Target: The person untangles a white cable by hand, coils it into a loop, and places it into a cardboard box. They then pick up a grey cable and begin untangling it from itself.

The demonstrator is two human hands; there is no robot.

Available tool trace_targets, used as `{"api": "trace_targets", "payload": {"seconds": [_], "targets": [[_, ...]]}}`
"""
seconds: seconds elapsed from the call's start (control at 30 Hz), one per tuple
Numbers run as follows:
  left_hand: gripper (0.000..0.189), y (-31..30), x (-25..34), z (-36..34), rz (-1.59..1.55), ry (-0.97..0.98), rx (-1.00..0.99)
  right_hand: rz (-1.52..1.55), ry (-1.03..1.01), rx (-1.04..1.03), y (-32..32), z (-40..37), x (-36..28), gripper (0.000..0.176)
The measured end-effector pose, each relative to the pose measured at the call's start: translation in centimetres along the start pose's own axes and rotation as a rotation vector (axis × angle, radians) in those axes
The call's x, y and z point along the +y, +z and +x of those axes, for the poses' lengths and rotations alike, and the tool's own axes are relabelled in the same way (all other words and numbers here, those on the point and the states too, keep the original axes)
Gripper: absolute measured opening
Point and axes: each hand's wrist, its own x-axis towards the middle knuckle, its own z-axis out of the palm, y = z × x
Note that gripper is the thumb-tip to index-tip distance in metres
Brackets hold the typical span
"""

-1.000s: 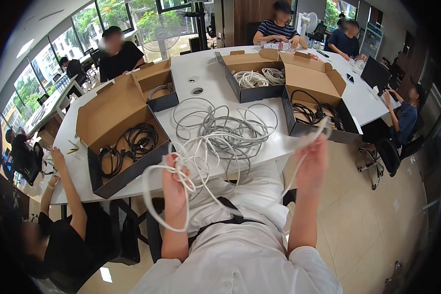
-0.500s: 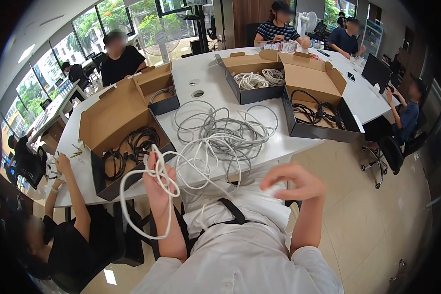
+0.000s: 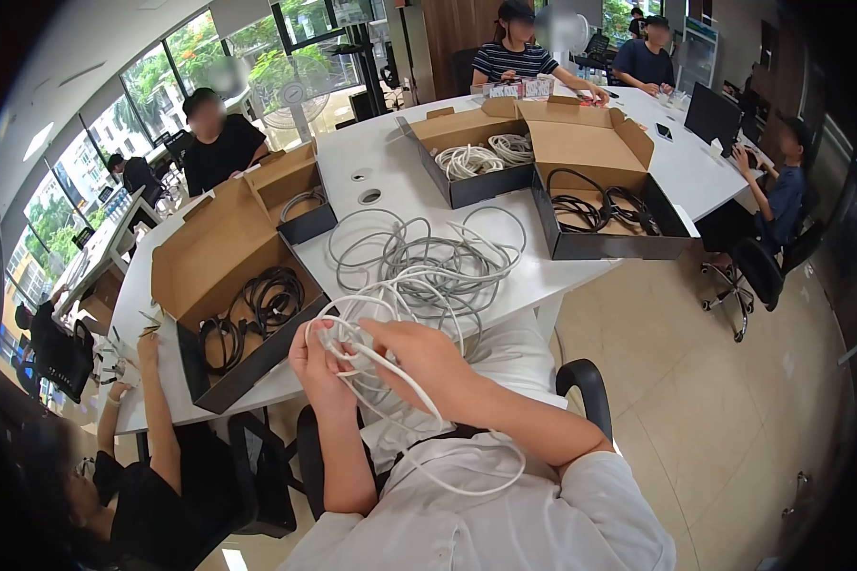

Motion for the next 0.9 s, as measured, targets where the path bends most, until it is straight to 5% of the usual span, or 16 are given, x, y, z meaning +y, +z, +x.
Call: {"api": "trace_targets", "payload": {"seconds": [0.17, 0.23, 0.43, 0.53, 0.57, 0.63, 0.7, 0.77, 0.87, 0.9], "targets": [[0.021, -3.8, -0.4, 2.6, -0.154, -0.068, 0.001, 0.889, 0.737, 0.092, -5.8, -1.0, 1.3, 0.018], [0.022, -5.9, -0.3, 3.9, -0.296, -0.088, 0.028, 1.755, 0.363, 0.315, -9.0, -1.8, 3.5, 0.007], [0.018, -9.9, 0.9, 6.4, -0.436, -0.172, 0.139, 1.728, -0.061, 0.959, -18.0, -6.7, 6.6, 0.025], [0.017, -8.9, 1.7, 6.0, -0.353, -0.164, 0.227, 1.642, -0.191, 0.981, -21.3, -9.7, 8.2, 0.027], [0.018, -9.2, 1.1, 5.8, -0.385, -0.153, 0.087, 1.608, -0.196, 0.984, -22.1, -10.6, 8.8, 0.021], [0.019, -7.4, 1.4, 5.3, -0.328, -0.139, 0.162, 1.538, -0.203, 0.992, -23.0, -11.4, 9.5, 0.010], [0.021, -6.1, 1.3, 5.0, -0.325, -0.123, 0.192, 0.853, 0.196, 1.180, -21.5, -10.8, 9.6, 0.009], [0.021, -5.8, 1.2, 4.7, -0.287, -0.080, 0.115, 0.200, 0.568, 1.126, -20.6, -10.7, 10.6, 0.034], [0.021, -5.1, 1.4, 4.4, -0.239, -0.042, 0.136, -0.559, 0.609, 0.654, -18.0, -10.0, 10.3, 0.038], [0.021, -4.7, 1.5, 4.2, -0.213, -0.022, 0.161, -0.682, 0.453, 0.657, -17.1, -8.6, 8.5, 0.038]]}}
